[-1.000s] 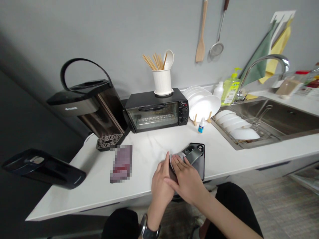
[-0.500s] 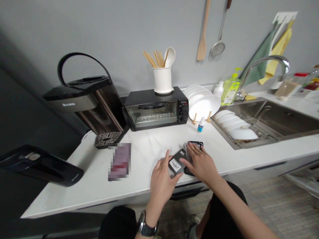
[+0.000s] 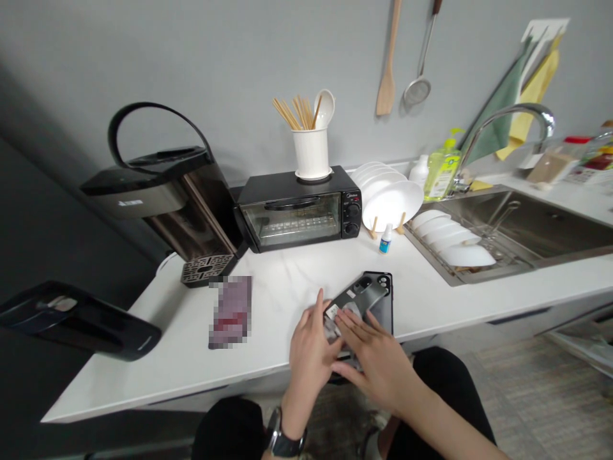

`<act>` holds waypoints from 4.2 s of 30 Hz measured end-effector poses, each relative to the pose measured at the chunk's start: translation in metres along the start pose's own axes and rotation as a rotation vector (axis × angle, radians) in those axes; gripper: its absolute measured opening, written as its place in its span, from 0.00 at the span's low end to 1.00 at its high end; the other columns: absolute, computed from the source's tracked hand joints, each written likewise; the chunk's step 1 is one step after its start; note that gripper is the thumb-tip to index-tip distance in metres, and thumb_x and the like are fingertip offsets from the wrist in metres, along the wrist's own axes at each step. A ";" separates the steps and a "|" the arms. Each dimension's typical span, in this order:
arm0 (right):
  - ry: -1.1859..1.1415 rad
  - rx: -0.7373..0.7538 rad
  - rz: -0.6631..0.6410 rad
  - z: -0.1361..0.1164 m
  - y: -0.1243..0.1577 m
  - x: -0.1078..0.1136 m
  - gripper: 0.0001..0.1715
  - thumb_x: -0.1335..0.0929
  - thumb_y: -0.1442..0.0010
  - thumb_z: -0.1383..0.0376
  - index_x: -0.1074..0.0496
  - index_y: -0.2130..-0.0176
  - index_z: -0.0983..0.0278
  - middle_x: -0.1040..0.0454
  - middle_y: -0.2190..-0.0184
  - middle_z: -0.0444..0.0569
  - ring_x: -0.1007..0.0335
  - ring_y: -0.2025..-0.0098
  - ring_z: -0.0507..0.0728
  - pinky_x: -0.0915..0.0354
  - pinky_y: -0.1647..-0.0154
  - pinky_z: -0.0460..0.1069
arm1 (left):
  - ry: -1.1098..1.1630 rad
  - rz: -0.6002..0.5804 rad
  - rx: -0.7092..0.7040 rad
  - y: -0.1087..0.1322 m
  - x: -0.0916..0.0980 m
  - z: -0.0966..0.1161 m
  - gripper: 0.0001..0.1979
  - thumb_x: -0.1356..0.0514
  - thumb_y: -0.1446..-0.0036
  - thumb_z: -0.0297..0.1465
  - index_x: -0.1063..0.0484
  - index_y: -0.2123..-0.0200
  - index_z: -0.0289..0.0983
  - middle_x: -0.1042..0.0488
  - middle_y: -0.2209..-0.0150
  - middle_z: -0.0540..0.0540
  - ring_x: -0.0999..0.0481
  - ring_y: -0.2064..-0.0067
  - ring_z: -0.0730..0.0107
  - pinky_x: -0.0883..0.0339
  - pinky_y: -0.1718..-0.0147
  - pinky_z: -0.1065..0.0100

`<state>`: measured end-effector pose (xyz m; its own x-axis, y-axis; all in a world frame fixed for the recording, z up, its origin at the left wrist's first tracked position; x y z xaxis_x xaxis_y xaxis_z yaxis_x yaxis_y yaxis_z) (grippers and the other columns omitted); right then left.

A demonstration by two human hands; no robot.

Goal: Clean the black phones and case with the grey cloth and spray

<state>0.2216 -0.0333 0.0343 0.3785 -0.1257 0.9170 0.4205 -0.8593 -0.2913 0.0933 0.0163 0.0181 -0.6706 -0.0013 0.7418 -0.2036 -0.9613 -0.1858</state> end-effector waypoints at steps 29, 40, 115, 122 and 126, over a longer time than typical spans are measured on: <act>0.086 -0.101 0.070 0.067 0.000 0.015 0.38 0.38 0.26 0.49 0.42 0.27 0.66 0.40 0.29 0.60 0.44 0.27 0.66 0.42 0.29 0.66 | 0.048 0.034 -0.005 -0.001 0.005 0.004 0.50 0.31 0.42 0.32 0.56 0.25 0.45 0.27 0.39 0.44 0.29 0.37 0.56 0.36 0.36 0.54; 0.044 -0.101 0.081 0.018 -0.045 -0.009 0.40 0.38 0.26 0.47 0.37 0.31 0.75 0.36 0.32 0.67 0.42 0.28 0.68 0.47 0.26 0.66 | 0.010 0.025 -0.023 -0.001 0.006 0.003 0.43 0.41 0.40 0.25 0.55 0.24 0.40 0.27 0.38 0.40 0.29 0.38 0.56 0.34 0.38 0.56; -0.037 0.046 0.031 -0.012 -0.010 -0.009 0.30 0.41 0.26 0.62 0.38 0.29 0.67 0.37 0.30 0.54 0.42 0.27 0.60 0.50 0.25 0.64 | -0.016 0.001 -0.035 0.001 0.004 0.000 0.45 0.44 0.43 0.19 0.56 0.24 0.38 0.28 0.39 0.37 0.29 0.39 0.56 0.34 0.39 0.57; 0.239 -0.165 0.147 0.081 -0.026 0.013 0.34 0.41 0.25 0.56 0.41 0.28 0.72 0.39 0.30 0.65 0.40 0.29 0.70 0.46 0.29 0.70 | 0.056 0.014 0.005 -0.005 0.005 0.004 0.50 0.30 0.45 0.31 0.53 0.25 0.45 0.26 0.39 0.45 0.31 0.37 0.55 0.37 0.36 0.54; 0.238 -0.194 0.162 0.063 -0.037 0.002 0.36 0.39 0.26 0.55 0.38 0.31 0.77 0.39 0.31 0.69 0.42 0.28 0.72 0.45 0.29 0.68 | 0.053 0.024 0.009 -0.004 0.004 0.002 0.48 0.32 0.44 0.30 0.53 0.25 0.44 0.26 0.39 0.44 0.31 0.37 0.55 0.37 0.36 0.54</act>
<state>0.2587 0.0296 0.0303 0.2145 -0.3606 0.9077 0.1974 -0.8942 -0.4019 0.0926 0.0199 0.0234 -0.7125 -0.0102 0.7016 -0.1804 -0.9636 -0.1973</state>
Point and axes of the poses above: each hand's wrist, its own y-axis away from the middle knuckle, its own x-axis out of the back of the hand, z = x × y, the point moved 7 cm from there along -y, towards the middle knuckle
